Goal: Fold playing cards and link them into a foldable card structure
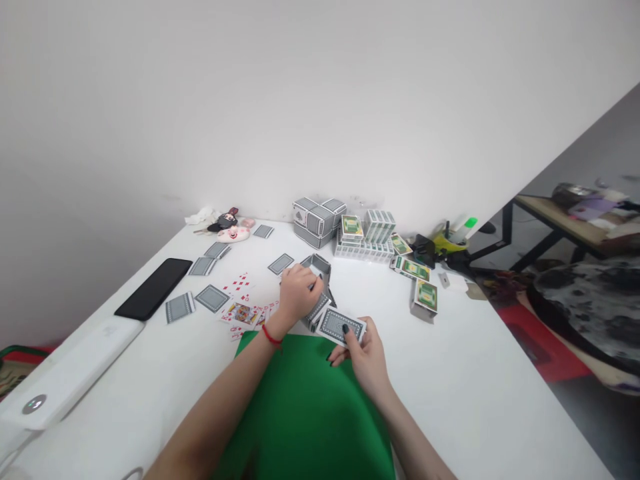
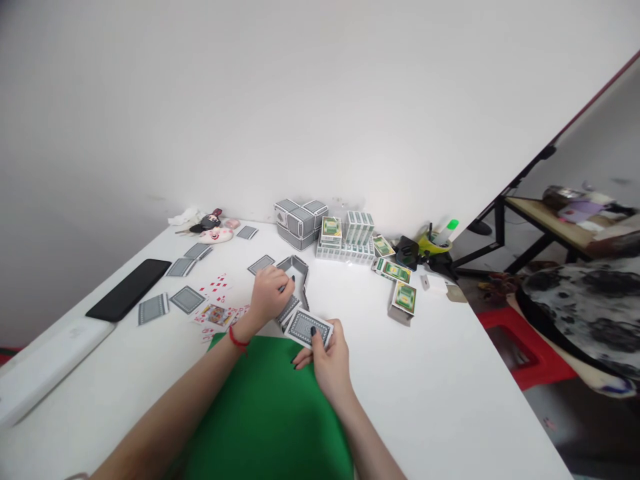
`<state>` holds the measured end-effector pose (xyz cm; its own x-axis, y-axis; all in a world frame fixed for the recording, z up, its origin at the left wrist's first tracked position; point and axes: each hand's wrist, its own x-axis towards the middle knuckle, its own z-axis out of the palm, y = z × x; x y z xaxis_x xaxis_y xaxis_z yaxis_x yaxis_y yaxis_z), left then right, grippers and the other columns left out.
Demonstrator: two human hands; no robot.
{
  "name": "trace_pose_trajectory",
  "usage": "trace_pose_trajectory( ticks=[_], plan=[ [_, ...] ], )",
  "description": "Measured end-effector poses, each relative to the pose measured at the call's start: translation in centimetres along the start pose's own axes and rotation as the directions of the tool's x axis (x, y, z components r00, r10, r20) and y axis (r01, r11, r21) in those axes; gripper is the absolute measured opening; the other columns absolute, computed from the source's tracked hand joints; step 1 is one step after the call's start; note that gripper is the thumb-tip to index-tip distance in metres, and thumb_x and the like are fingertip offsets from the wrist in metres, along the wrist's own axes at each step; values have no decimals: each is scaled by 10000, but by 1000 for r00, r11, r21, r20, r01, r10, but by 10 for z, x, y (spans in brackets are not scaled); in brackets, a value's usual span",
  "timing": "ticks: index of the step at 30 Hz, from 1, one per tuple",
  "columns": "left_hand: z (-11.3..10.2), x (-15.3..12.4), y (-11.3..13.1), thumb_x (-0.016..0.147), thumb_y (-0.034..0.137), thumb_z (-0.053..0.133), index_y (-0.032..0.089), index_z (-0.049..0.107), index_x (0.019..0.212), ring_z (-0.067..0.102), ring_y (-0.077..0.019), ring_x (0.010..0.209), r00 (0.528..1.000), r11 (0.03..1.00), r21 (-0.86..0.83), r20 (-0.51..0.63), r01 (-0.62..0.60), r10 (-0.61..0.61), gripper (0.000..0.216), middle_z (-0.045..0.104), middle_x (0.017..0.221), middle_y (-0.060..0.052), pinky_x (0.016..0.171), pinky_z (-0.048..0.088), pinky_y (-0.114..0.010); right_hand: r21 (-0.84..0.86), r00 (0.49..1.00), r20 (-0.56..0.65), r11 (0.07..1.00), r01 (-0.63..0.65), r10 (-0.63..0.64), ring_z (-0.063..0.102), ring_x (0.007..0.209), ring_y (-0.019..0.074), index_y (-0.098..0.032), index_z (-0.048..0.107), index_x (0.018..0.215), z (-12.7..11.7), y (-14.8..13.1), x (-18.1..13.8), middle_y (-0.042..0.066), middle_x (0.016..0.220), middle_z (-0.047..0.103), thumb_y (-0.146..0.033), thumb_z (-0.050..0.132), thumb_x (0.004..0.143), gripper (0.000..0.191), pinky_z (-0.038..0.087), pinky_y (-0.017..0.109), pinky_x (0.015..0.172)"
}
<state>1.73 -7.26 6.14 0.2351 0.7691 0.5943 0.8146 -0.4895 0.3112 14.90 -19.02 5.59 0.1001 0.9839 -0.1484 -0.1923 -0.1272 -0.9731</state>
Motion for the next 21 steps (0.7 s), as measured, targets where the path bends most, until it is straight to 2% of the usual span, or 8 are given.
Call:
trace_pose_trajectory(
  ticks=[4, 11, 21],
  plan=[
    [-1, 0, 1, 783, 183, 496, 184, 449, 465, 463, -159, 698, 1000, 1000, -4, 0, 14, -14, 322, 543, 568, -13, 661, 275, -332, -37, 999, -39, 999, 34, -35, 623, 444, 171, -244, 332, 827, 3, 4, 7, -75, 495, 577, -522, 512, 781, 335, 499, 281, 430],
    [0, -1, 0, 792, 189, 492, 184, 446, 473, 468, -161, 705, 1000, 1000, 29, 2, 9, -9, 322, 550, 571, -7, 669, 277, -329, -206, 982, -135, 973, 99, -129, 590, 433, 176, -267, 305, 791, 15, 12, 3, -54, 503, 589, -494, 413, 845, 257, 472, 306, 460],
    [2, -2, -1, 796, 191, 492, 181, 471, 490, 468, -158, 709, 1000, 1000, 14, -7, 25, -24, 307, 570, 602, -15, 675, 273, -334, -267, 940, -269, 954, 139, -212, 587, 452, 181, -260, 314, 794, 27, 17, -4, -29, 526, 591, -512, 394, 849, 270, 461, 308, 505]
  ],
)
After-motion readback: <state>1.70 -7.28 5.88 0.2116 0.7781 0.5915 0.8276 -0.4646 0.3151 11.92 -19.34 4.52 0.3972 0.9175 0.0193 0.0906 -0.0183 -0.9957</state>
